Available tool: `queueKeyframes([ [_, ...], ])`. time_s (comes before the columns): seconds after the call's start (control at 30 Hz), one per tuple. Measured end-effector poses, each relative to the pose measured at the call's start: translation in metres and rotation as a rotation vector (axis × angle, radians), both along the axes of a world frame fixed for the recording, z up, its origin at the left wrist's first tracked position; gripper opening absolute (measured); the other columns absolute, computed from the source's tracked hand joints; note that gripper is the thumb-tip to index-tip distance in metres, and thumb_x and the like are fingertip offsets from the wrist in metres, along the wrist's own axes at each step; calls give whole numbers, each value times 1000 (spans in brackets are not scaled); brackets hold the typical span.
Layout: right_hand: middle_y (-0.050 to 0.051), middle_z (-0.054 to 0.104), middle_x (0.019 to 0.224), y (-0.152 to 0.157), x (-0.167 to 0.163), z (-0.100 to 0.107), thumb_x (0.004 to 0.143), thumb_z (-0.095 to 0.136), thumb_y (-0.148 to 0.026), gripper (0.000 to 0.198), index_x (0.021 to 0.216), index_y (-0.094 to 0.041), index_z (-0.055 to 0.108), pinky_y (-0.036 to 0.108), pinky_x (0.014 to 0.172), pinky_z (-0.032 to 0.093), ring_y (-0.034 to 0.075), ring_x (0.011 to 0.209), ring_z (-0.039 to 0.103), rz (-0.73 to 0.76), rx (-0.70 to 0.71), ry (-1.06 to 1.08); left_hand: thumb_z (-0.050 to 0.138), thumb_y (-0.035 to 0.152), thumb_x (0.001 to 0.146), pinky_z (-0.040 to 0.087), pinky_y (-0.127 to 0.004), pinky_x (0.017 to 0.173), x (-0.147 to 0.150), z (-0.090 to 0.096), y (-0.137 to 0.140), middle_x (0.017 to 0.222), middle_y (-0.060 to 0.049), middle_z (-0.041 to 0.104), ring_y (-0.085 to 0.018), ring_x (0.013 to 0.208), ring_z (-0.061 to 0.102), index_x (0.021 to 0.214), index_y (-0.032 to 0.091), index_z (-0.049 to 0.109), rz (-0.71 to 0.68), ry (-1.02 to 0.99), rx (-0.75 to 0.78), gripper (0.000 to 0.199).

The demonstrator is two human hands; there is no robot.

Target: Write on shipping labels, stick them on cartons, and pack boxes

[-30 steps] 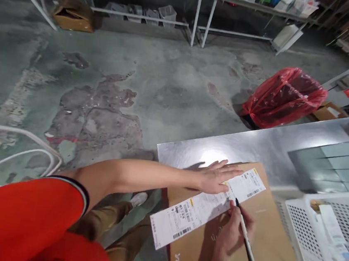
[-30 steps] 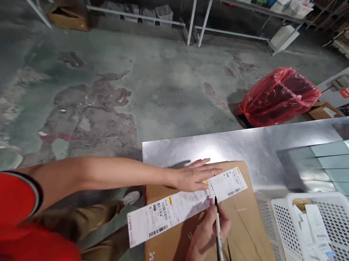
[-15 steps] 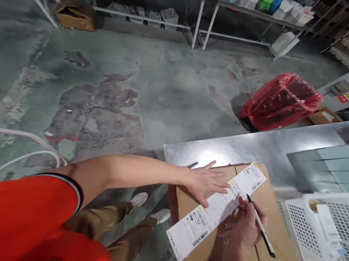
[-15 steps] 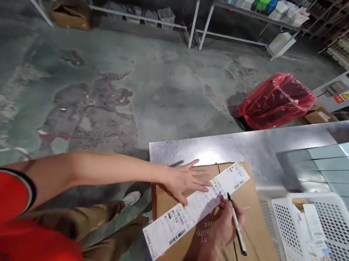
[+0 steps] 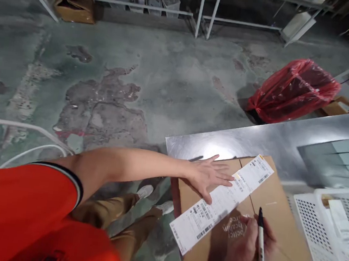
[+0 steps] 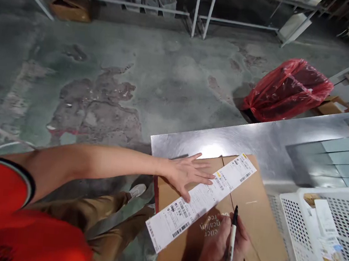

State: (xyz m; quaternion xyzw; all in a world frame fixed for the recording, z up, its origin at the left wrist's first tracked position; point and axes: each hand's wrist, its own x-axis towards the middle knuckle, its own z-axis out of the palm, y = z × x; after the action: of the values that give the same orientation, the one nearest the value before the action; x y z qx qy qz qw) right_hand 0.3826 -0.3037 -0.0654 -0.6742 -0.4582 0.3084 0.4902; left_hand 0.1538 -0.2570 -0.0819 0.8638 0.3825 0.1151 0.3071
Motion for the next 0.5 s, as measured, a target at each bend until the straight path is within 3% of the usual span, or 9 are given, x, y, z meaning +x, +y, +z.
queueKeyframes([
  [0.17, 0, 66, 87, 8, -2, 0, 75, 75, -32, 31, 103, -20, 65, 26, 59, 50, 12, 61, 62, -9, 70, 121, 60, 64, 81, -12, -55, 120, 0, -2, 0, 163, -4, 25, -32, 153, 5, 156, 17, 31, 1, 20, 54, 92],
  [0.27, 1, 66, 89, 11, -7, 9, 73, 76, -29, 40, 110, -19, 65, 26, 56, 50, 12, 61, 61, -30, 31, 164, 60, 66, 81, -11, -57, 120, 1, -4, 0, 162, -5, 26, -33, 153, 6, 155, 18, 33, 4, 9, 55, 93],
  [0.5, 1, 66, 94, 15, -14, 12, 72, 76, -26, 41, 111, -19, 65, 25, 61, 51, 10, 63, 62, -46, 35, 204, 59, 64, 84, -16, -57, 118, 0, -6, -1, 164, 1, 22, -32, 153, 0, 153, 34, 37, -11, 2, 43, 78],
])
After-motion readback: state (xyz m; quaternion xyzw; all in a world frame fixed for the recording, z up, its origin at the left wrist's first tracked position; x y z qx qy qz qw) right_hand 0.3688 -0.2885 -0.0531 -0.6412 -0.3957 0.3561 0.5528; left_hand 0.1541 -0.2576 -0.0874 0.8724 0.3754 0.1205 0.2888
